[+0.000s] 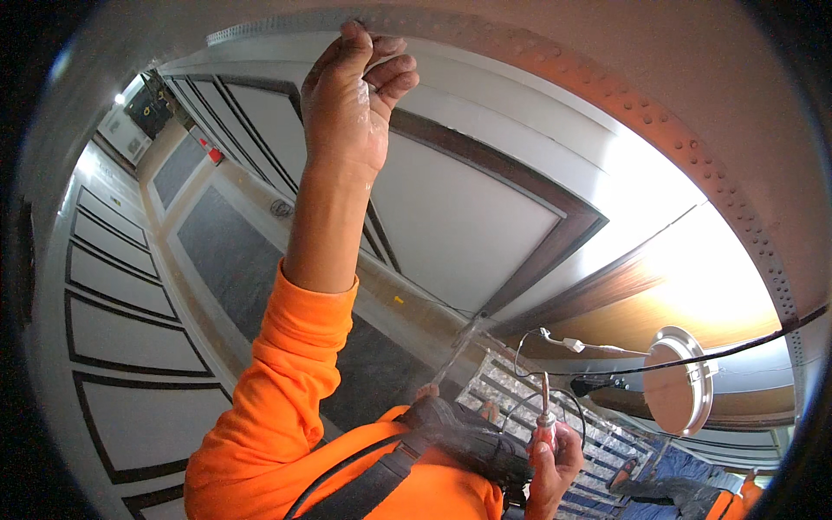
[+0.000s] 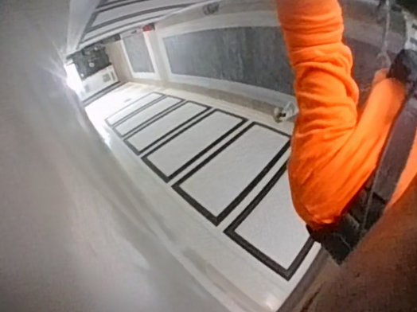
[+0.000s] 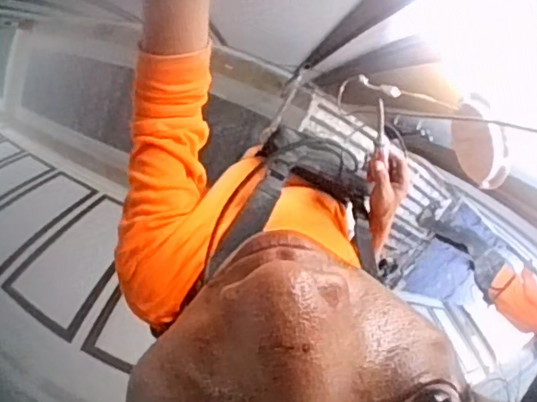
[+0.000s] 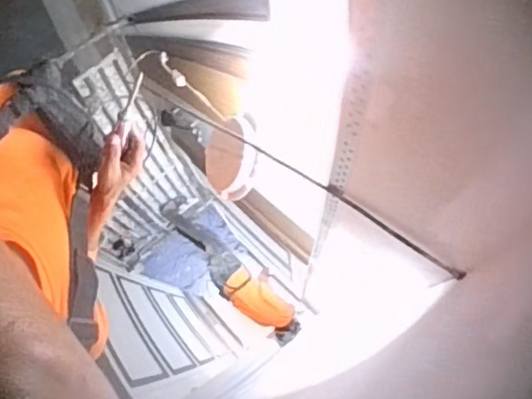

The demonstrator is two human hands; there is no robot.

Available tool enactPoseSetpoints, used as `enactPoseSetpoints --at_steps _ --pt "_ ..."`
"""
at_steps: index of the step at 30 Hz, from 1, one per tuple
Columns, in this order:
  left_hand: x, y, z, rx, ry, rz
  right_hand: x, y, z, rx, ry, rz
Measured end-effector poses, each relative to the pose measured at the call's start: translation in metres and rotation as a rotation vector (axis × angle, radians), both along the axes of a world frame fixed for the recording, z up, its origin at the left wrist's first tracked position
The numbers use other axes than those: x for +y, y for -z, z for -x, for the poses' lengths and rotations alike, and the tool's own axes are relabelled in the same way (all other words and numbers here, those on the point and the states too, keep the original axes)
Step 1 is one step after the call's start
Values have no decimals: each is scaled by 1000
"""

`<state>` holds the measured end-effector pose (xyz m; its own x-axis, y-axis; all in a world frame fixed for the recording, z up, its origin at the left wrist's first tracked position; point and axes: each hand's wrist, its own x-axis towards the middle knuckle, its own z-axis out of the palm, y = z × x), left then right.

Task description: The person screws a metal corner trim strip into the ceiling using a screwdriver and then applies sealant from a tube along the edge of the strip.

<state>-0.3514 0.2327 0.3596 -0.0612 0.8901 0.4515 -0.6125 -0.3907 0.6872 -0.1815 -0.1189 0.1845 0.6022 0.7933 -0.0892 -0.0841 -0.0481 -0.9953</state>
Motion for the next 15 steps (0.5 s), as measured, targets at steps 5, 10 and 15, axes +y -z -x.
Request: enactPoseSetpoints --at_steps 5,10,15 --pt "5 4 9 55 -1 34 5 1 0 23 -71 35" --pt "13 8 9 99 33 1 9 3 -6 -51 -58 41" --pt "12 4 14 88 53 -36 32 -27 -27 -247 -23 -119"
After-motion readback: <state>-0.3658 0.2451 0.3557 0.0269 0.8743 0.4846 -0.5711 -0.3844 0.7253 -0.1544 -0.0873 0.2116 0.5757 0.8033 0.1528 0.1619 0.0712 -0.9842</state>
